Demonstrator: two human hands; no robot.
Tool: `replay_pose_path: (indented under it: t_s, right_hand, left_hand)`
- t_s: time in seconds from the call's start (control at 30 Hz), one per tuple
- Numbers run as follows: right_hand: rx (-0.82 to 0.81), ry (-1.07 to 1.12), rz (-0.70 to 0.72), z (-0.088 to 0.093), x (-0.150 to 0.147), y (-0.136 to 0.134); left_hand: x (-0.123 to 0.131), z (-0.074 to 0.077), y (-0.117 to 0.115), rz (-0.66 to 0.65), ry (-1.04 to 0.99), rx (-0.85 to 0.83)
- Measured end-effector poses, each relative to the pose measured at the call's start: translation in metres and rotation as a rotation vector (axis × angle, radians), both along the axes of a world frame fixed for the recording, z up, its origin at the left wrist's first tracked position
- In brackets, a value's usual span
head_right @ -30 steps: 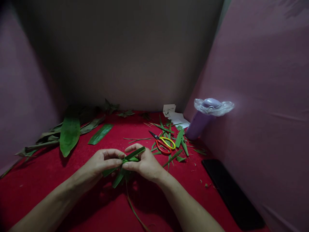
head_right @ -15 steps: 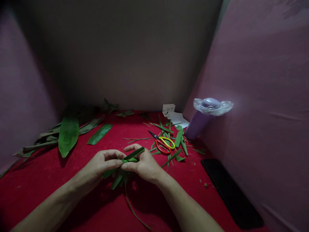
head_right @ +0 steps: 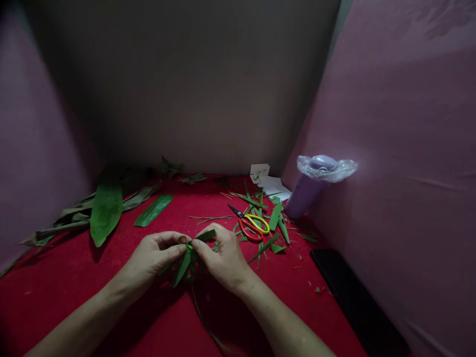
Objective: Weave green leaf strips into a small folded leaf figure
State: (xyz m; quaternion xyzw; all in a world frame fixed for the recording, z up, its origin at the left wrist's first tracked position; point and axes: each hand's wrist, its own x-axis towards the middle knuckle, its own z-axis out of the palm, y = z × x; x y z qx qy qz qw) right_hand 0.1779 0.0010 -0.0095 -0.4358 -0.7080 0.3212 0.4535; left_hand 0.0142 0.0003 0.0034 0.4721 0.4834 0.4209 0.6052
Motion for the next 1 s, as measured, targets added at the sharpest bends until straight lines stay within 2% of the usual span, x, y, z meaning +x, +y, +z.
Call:
replay_pose_path:
  t_s: [0.23,0.43,0.6,0.7,0.83,1.0]
  right_hand:
    - [0.310,-0.153,-0.065,-0.003,-0.005,-0.009]
    - [0.477,-0.307,-0.087,-0.009,-0.015,-0.017]
    - [0.586,-0.475,-0.143,-0.008,-0.019,-0.019]
    - [0.613,-0.513,-0.163,-0.007,-0.021,-0.020]
    - [0.569,-0.496,-0.166,-0.005,-0.021,-0.021]
    - [0.452,-0.266,-0.197,-0.002,-0.012,-0.017]
  left_hand:
    - [0.002,0.000,0.000,0.033,0.014,0.017]
    - [0.000,0.000,0.000,0.052,-0.044,0.035]
    - [-0.007,0.005,0.001,0.047,-0.097,0.027]
    - [-0.009,0.005,0.002,0.016,-0.134,0.015]
    - [-0.011,0.001,0.004,-0.018,-0.177,0.036]
    - [-0.010,0.002,0.003,0.020,-0.146,-0.026]
